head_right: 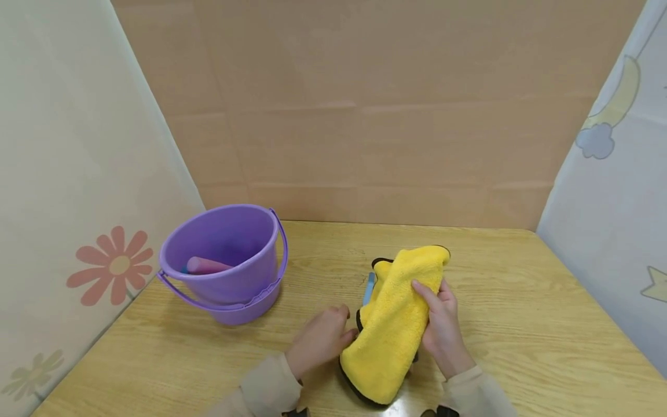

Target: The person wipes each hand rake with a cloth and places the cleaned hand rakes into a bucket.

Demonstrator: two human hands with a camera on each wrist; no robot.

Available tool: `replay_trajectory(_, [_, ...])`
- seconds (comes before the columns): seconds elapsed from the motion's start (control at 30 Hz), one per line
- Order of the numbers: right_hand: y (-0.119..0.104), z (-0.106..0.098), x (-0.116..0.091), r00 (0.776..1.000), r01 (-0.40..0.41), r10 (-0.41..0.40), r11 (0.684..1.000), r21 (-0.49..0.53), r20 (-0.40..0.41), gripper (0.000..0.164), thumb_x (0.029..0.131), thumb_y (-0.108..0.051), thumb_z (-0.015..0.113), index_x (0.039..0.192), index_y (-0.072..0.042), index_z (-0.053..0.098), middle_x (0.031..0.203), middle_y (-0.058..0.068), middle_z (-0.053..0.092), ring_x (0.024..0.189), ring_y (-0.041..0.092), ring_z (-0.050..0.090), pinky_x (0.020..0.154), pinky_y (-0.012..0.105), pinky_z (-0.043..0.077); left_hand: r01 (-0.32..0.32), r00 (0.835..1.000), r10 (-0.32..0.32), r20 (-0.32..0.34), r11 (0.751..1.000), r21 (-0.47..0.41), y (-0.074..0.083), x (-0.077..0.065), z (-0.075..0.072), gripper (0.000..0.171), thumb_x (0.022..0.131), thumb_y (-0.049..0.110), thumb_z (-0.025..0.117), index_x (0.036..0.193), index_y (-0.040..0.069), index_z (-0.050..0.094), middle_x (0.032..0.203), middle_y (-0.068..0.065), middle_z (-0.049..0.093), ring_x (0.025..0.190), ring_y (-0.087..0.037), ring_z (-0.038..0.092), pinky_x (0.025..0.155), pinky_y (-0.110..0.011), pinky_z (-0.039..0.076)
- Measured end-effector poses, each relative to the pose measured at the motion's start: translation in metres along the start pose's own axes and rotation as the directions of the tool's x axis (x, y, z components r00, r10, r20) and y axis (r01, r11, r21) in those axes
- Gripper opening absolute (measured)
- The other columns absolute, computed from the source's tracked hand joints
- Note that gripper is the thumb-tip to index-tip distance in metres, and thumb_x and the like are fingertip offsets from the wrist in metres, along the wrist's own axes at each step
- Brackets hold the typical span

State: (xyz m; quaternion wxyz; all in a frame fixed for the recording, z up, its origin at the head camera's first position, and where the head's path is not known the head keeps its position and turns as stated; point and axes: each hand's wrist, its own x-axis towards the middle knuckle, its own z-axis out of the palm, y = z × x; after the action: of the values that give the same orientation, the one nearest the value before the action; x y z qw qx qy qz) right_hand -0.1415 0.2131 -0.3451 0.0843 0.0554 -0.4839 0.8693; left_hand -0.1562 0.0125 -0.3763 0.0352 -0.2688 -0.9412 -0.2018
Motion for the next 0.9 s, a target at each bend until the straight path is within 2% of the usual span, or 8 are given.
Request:
replay_trajectory(0.27, [-0.001, -0.002, -0.001, 1.000, -0.005, 0.005, 1.000, -0.019, -0.007, 0.021, 0.095, -0.002, 0.044, 0.110, -0.014, 0.051, 0.102, -0.005, 0.058, 0.091, 0.009, 0.059, 0.076, 0.023, 0.049, 0.000, 0.999, 0.001, 0.038, 1.000, -0.025, 0.002, 0.003, 0.008, 0.028, 0.084, 0.025, 0.066, 0.077, 0.004, 0.050, 0.063, 0.000, 0.045, 0.051, -0.009, 0.040, 0.045, -0.021, 0.037])
replay_trajectory(0.57, [-0.003, -0.001, 0.000, 1.000, 0.004, -0.005, 1.000, -0.014, -0.010, 0.020, 0.095, -0.001, 0.043, 0.106, -0.014, 0.053, 0.099, -0.005, 0.057, 0.089, 0.008, 0.058, 0.075, 0.023, 0.048, -0.078, 0.997, 0.078, 0.018, 0.997, 0.027, 0.005, 0.006, 0.015, 0.027, 0.084, 0.019, 0.065, 0.067, 0.008, 0.046, 0.056, 0.003, 0.041, 0.048, -0.006, 0.036, 0.042, -0.019, 0.032])
replay_trajectory(0.73, [-0.003, -0.002, -0.001, 1.000, 0.006, -0.006, 1.000, -0.011, -0.006, 0.020, 0.095, -0.001, 0.043, 0.107, -0.014, 0.053, 0.099, -0.005, 0.057, 0.088, 0.009, 0.059, 0.075, 0.023, 0.049, -0.105, 0.994, 0.105, 0.005, 0.995, 0.000, 0.006, 0.007, 0.018, 0.023, 0.082, 0.013, 0.065, 0.069, 0.009, 0.047, 0.056, 0.005, 0.042, 0.048, -0.005, 0.037, 0.042, -0.017, 0.031])
replay_trajectory(0.9, [-0.003, -0.003, -0.002, 1.000, 0.004, -0.005, 1.000, -0.024, -0.012, 0.021, 0.095, -0.001, 0.042, 0.108, -0.014, 0.053, 0.100, -0.005, 0.058, 0.090, 0.009, 0.059, 0.076, 0.024, 0.049, -0.104, 0.995, 0.104, 0.011, 0.994, -0.029, 0.007, 0.007, 0.020, 0.022, 0.083, 0.011, 0.065, 0.072, 0.009, 0.046, 0.059, 0.003, 0.043, 0.050, -0.006, 0.039, 0.043, -0.018, 0.032])
